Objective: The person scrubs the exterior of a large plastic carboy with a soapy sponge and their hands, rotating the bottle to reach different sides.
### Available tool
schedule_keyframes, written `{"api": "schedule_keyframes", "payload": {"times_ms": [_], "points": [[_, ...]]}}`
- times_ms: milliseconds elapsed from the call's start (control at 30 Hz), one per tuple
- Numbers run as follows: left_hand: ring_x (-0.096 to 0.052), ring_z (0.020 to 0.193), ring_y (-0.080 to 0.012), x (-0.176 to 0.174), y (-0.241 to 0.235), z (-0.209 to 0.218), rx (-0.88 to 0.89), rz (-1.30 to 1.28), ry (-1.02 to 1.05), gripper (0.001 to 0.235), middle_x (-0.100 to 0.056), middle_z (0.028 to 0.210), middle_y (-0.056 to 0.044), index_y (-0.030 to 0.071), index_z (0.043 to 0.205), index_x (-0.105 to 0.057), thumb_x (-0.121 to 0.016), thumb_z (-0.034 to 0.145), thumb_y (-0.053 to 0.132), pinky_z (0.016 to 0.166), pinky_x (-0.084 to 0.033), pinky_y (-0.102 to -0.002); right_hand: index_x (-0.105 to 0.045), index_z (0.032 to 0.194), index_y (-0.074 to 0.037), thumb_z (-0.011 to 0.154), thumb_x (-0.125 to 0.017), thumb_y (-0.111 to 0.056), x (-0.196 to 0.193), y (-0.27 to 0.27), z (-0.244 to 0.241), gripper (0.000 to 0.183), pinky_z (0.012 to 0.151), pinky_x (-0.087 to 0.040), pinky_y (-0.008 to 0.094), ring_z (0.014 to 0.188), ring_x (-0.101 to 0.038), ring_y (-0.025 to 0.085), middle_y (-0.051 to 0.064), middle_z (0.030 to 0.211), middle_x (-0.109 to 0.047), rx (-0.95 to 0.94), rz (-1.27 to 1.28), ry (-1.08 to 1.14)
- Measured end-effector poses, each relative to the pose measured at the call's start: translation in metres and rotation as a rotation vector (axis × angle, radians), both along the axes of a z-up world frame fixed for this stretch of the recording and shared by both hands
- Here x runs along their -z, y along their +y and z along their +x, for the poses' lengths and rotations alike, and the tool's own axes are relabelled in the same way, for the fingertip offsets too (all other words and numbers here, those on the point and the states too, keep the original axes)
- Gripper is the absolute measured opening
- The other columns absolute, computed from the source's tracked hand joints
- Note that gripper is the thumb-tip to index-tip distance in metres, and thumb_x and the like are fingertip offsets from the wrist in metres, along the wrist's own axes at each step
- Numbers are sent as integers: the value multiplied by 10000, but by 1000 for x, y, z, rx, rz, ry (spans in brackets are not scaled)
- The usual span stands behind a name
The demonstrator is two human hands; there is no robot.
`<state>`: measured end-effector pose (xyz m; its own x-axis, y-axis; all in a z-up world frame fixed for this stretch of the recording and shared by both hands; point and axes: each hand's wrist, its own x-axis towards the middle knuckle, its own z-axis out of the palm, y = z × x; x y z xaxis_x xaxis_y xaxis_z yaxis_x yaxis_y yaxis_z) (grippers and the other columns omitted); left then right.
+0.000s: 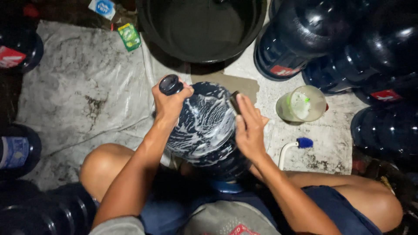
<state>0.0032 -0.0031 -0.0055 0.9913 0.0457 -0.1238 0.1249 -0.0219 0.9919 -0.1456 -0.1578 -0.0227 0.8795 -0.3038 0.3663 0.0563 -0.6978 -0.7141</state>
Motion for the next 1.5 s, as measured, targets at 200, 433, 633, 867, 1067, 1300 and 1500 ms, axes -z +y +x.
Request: {"api": "schedule_keyframes", "payload": {"times_ms": [200,433,633,867,1067,1300,1500], "points": [[-616,575,-95,-14,0,4,-133,140,126,306,-640,596,14,133,646,-597,-857,487,150,589,-488,-223,-523,1331,-145,882,-550,-164,-10,30,-29,451,809,-335,421,972,-592,324,136,1381,-504,-99,-270,-86],[-510,437,-108,-16,3,2,-178,48,147,218,-525,483,-22,85,574,-588,-733,450,-20,435,-406,-216,-487,1348,-58,890,-503,-19,13,17,-29,460,877,-333,397,1107,-564,363,207,1363,-499,-7,0,-89],[-602,574,-110,-7,3,7,-49,-67,-30,230,-601,572,-52,84,627,-638,-721,454,-43,580,-481,-194,-504,1352,-143,922,-512,-146,-34,28,-7,430,839,-253,328,987,-565,224,81,1379,-516,-34,-114,-91],[-618,605,-111,4,14,11,27,-151,-117,272,-641,599,-82,49,666,-625,-732,453,-83,657,-504,-201,-545,1311,-143,905,-519,-165,-1,26,-23,407,828,-270,330,960,-571,245,107,1354,-533,-56,-213,-167],[-634,621,-116,7,6,6,51,-151,-183,264,-646,610,-92,33,687,-618,-730,479,-83,647,-515,-215,-521,1348,-137,926,-489,-98,-4,16,2,425,843,-315,380,953,-558,327,156,1323,-539,-10,-148,-109],[-615,542,-76,-7,9,5,-161,57,18,247,-626,563,-1,130,615,-610,-787,488,13,547,-492,-192,-598,1256,-188,836,-554,-181,14,34,-39,423,797,-315,399,857,-582,308,117,1310,-568,-164,-272,-193],[-607,522,-100,-6,-1,0,-151,24,-59,237,-611,532,-39,92,581,-611,-759,447,-36,532,-486,-199,-537,1327,-111,892,-507,-59,-24,20,9,439,843,-316,387,1020,-569,341,150,1308,-556,85,-121,-53]]}}
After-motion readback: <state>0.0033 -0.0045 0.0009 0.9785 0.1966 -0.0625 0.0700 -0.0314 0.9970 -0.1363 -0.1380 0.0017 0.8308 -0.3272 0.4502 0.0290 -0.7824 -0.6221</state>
